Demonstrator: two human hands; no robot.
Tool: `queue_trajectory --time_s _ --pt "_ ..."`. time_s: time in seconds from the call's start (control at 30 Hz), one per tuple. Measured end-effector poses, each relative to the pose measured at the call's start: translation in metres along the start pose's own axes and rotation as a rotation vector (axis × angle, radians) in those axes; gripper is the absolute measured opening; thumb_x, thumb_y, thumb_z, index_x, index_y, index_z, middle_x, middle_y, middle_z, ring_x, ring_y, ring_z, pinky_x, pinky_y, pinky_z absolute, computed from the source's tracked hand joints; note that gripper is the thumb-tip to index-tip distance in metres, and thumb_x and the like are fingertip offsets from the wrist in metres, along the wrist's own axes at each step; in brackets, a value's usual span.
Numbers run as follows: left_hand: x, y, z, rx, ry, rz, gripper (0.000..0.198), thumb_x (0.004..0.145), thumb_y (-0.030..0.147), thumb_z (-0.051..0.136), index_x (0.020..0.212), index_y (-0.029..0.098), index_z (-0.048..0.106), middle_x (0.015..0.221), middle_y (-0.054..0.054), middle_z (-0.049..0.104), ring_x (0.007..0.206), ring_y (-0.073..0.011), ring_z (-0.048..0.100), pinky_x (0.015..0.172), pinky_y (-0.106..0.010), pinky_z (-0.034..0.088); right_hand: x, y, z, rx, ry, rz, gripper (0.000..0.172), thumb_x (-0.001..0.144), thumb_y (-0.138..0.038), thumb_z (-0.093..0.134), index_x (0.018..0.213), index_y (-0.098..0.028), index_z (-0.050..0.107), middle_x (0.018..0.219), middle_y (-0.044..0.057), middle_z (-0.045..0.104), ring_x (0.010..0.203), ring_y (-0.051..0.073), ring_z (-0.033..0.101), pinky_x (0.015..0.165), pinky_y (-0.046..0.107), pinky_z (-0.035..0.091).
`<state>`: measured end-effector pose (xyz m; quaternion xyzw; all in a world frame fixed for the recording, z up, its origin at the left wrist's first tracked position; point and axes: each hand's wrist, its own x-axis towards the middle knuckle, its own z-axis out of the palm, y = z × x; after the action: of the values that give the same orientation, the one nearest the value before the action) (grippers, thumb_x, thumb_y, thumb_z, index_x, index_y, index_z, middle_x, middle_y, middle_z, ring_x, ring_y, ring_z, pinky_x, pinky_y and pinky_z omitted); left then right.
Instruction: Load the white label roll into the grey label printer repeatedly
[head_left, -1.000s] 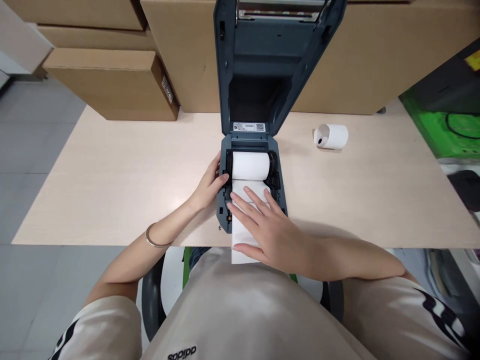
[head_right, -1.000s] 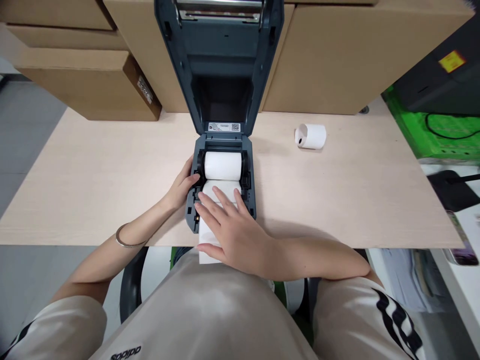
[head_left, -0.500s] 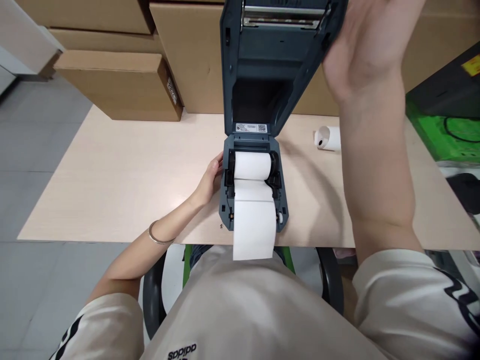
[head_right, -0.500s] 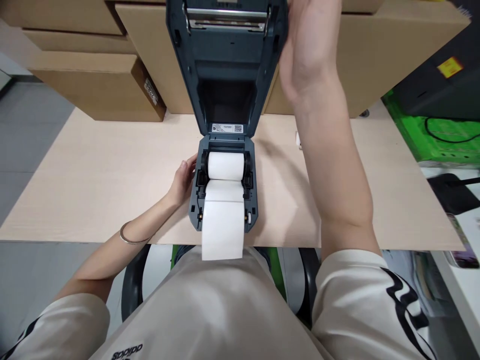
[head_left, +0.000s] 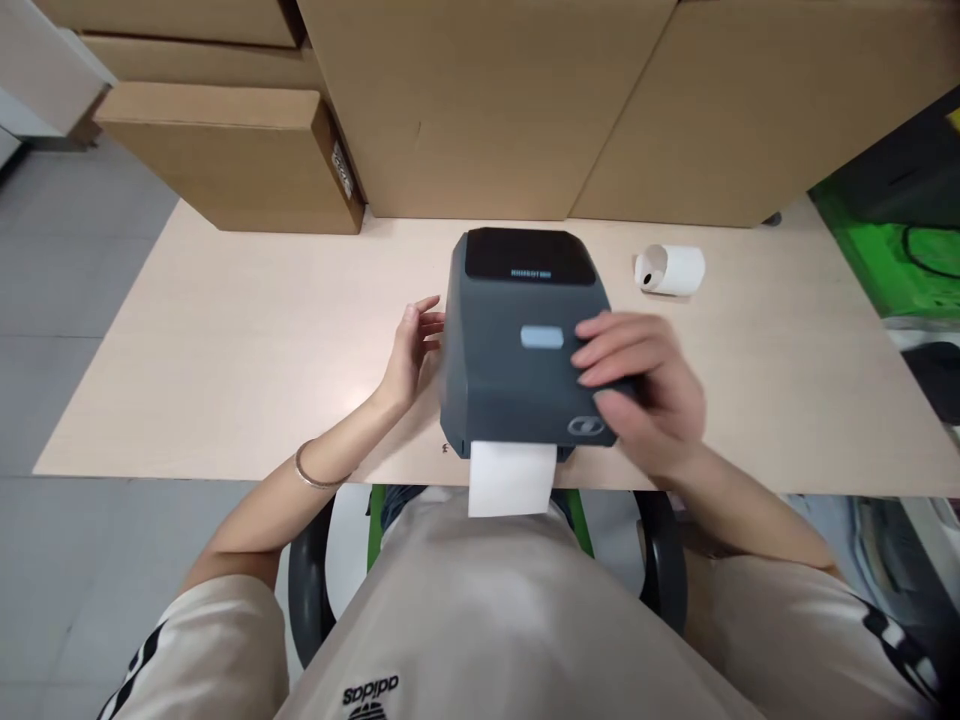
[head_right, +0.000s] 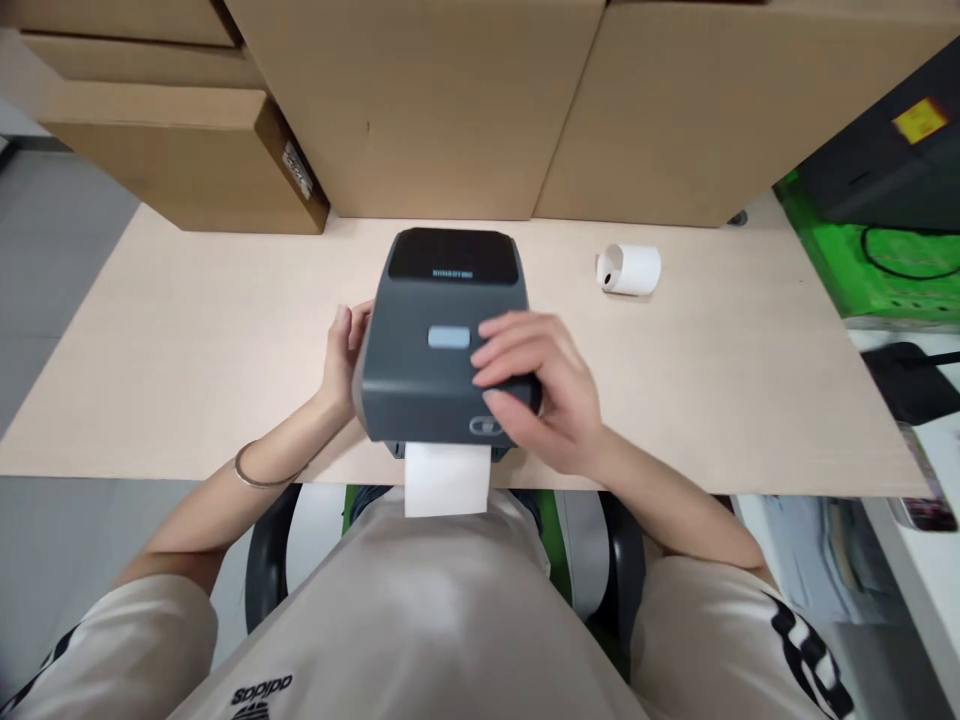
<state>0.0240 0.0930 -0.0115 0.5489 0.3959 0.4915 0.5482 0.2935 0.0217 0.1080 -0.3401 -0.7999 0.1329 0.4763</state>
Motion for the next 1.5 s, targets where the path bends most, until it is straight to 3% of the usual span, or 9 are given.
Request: queue_trajectory --time_s 0.1,0.2,0.27,0.37,0.5,0.73,1.0,1.37,1.5 --pt "-0.006 0.005 0.003 -0.048 0.057 -0.064 0.075 0.104 0.086 0.028 0.153 0.035 0.054 0.146 -0.008 0.07 0.145 -0.0341 0.062 0.119 -0.056 0.054 -0.022 0.006 0.013 -0.087 -0.061 0.062 0.02 0.101 -0.041 0.053 0.089 -0.029 0.064 0.082 0.005 0.071 0.092 0.026 0.073 0.092 0.05 0.061" --pt "-0.014 0.01 0.009 0.0 -0.036 -0.01 0.081 0.1 0.09 0.039 0.167 0.045 0.033 0.17 -0.003 0.051 0.162 -0.0336 0.047 0.13 -0.055 0.046 -0.032 0.015 0.023 -0.138 -0.093 0.131 0.032 0.1 -0.055 0.044 0.09 -0.03 0.062 0.078 0.006 0.067 0.087 0.027 0.071 0.097 0.054 0.057" --pt "-0.02 0.013 0.013 0.019 -0.109 0.043 0.09 0.097 0.092 0.047 0.172 0.051 0.018 0.182 0.0 0.035 0.169 -0.0342 0.036 0.135 -0.056 0.04 -0.036 0.018 0.026 -0.148 -0.08 0.124 0.03 0.098 -0.055 0.041 0.1 -0.03 0.059 0.083 0.006 0.068 0.09 0.028 0.071 0.104 0.056 0.055" --pt "-0.026 0.02 0.016 0.008 -0.192 0.067 0.103 0.092 0.09 0.059 0.173 0.054 0.007 0.184 0.0 0.029 0.17 -0.0371 0.033 0.135 -0.06 0.039 -0.043 0.019 0.029 -0.127 -0.035 0.047 0.034 0.094 -0.039 0.048 0.127 -0.031 0.049 0.112 0.009 0.072 0.113 0.029 0.072 0.12 0.061 0.047" --pt "-0.028 0.032 0.016 -0.005 -0.233 0.026 0.108 0.093 0.081 0.07 0.173 0.054 0.004 0.184 -0.001 0.029 0.17 -0.0386 0.033 0.134 -0.06 0.043 -0.056 0.023 0.033 -0.145 -0.047 0.042 0.058 0.087 -0.031 0.049 0.143 -0.035 0.033 0.136 0.011 0.065 0.141 0.032 0.063 0.13 0.068 0.038" --pt "-0.027 0.033 0.016 0.002 -0.268 0.048 0.108 0.094 0.071 0.076 0.173 0.054 0.005 0.188 0.001 0.018 0.173 -0.0386 0.024 0.138 -0.062 0.037 -0.073 0.033 0.041 -0.147 -0.019 0.047 0.025 0.086 -0.028 0.047 0.111 -0.031 0.049 0.11 0.007 0.066 0.131 0.033 0.069 0.131 0.074 0.034" --pt "-0.023 0.026 0.016 0.012 -0.307 0.191 0.103 0.096 0.07 0.074 0.174 0.05 0.009 0.187 -0.002 0.019 0.172 -0.0401 0.024 0.14 -0.066 0.027 -0.065 0.036 0.043 0.053 0.068 -0.099 0.019 0.094 -0.022 0.056 0.112 -0.028 0.055 0.118 0.002 0.07 0.133 0.023 0.069 0.136 0.056 0.039" --pt "-0.024 0.023 0.013 0.142 -0.297 0.223 0.099 0.099 0.078 0.062 0.174 0.05 0.004 0.187 -0.003 0.02 0.17 -0.0399 0.033 0.133 -0.064 0.043 -0.065 0.037 0.046 0.07 0.101 -0.096 0.023 0.093 -0.023 0.056 0.115 -0.029 0.054 0.112 0.002 0.072 0.126 0.026 0.072 0.13 0.06 0.044" --pt "-0.026 0.02 0.005 0.457 -0.106 0.485 0.084 0.103 0.078 0.052 0.174 0.047 0.021 0.187 -0.002 0.022 0.175 -0.0445 0.017 0.14 -0.074 0.019 -0.062 0.041 0.045 0.133 0.152 -0.149 0.039 0.095 -0.044 0.061 0.13 -0.027 0.057 0.113 0.007 0.068 0.119 0.027 0.073 0.125 0.056 0.05"
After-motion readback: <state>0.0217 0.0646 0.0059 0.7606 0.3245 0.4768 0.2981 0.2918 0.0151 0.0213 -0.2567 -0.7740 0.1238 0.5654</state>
